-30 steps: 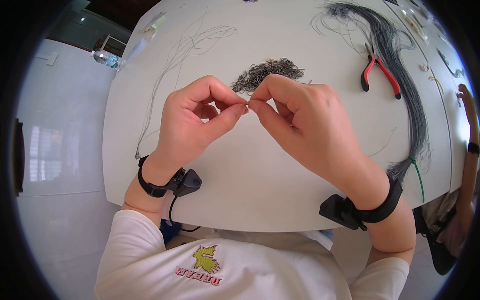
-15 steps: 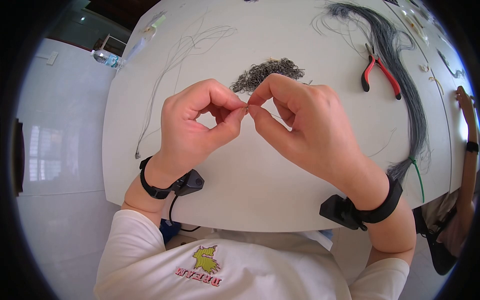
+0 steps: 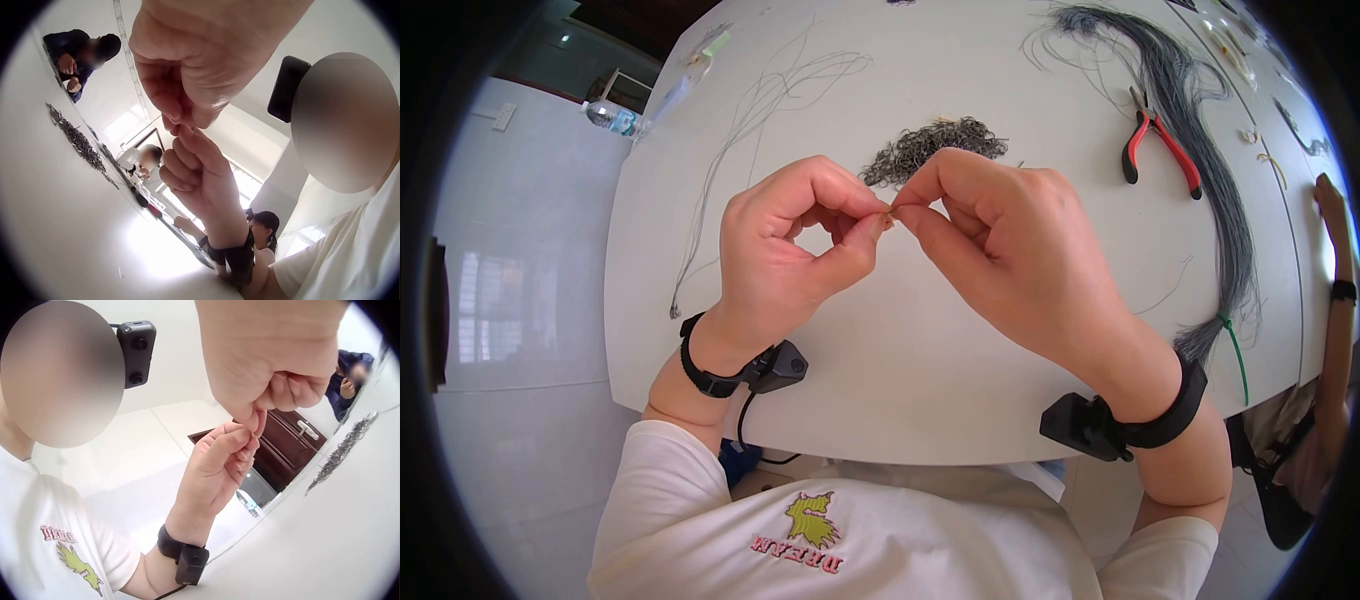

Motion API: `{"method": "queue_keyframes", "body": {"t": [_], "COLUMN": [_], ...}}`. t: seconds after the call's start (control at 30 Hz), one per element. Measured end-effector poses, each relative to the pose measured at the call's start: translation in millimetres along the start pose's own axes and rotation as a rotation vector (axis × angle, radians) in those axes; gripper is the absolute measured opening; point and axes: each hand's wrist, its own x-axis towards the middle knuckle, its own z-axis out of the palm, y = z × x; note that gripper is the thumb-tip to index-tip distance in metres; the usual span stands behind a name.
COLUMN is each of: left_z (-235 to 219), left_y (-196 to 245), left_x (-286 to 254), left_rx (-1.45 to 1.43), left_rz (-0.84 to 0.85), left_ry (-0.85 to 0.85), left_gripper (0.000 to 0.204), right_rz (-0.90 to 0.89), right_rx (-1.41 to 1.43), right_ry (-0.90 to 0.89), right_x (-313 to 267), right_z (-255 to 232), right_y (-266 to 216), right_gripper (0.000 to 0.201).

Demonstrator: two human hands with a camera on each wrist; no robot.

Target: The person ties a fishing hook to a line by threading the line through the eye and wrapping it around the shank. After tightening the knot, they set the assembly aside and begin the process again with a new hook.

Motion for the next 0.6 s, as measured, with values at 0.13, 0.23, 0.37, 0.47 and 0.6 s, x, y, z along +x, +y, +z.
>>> {"method": "queue_keyframes", "body": {"t": [0.13, 0.23, 0.37, 0.47, 0.6], "left_z": [0.3, 0.5, 3.4, -0.2, -1.5], "left_y": [-0.6, -0.3, -2.2, 4.0, 4.2], "left_x": [0.5, 1.0, 3.9, 3.6, 4.3], "left_rx": [0.013, 0.041, 0.076, 0.079, 0.145], "left_rz": [0.033, 0.071, 0.131, 0.062, 0.072], "left_ry": [0.005, 0.014, 0.072, 0.012, 0.003], "left_gripper": [0.012, 0.013, 0.012, 0.009, 0.008], "right_rz": [0.013, 0.019, 0.021, 0.022, 0.009], "right_rx": [0.037, 0.044, 0.041, 0.047, 0.026], "right_ry": [-0.014, -0.024, -0.027, -0.015, -0.006], "right_x": [0.6, 0.8, 0.7, 0.6, 0.7], "right_z": [-2.1, -4.0, -4.6, -4.5, -4.0], "right_y": [1.2, -0.5, -0.3, -0.9, 0.6], "right_gripper": [0.005, 0.005, 0.005, 0.005, 0.005]}}
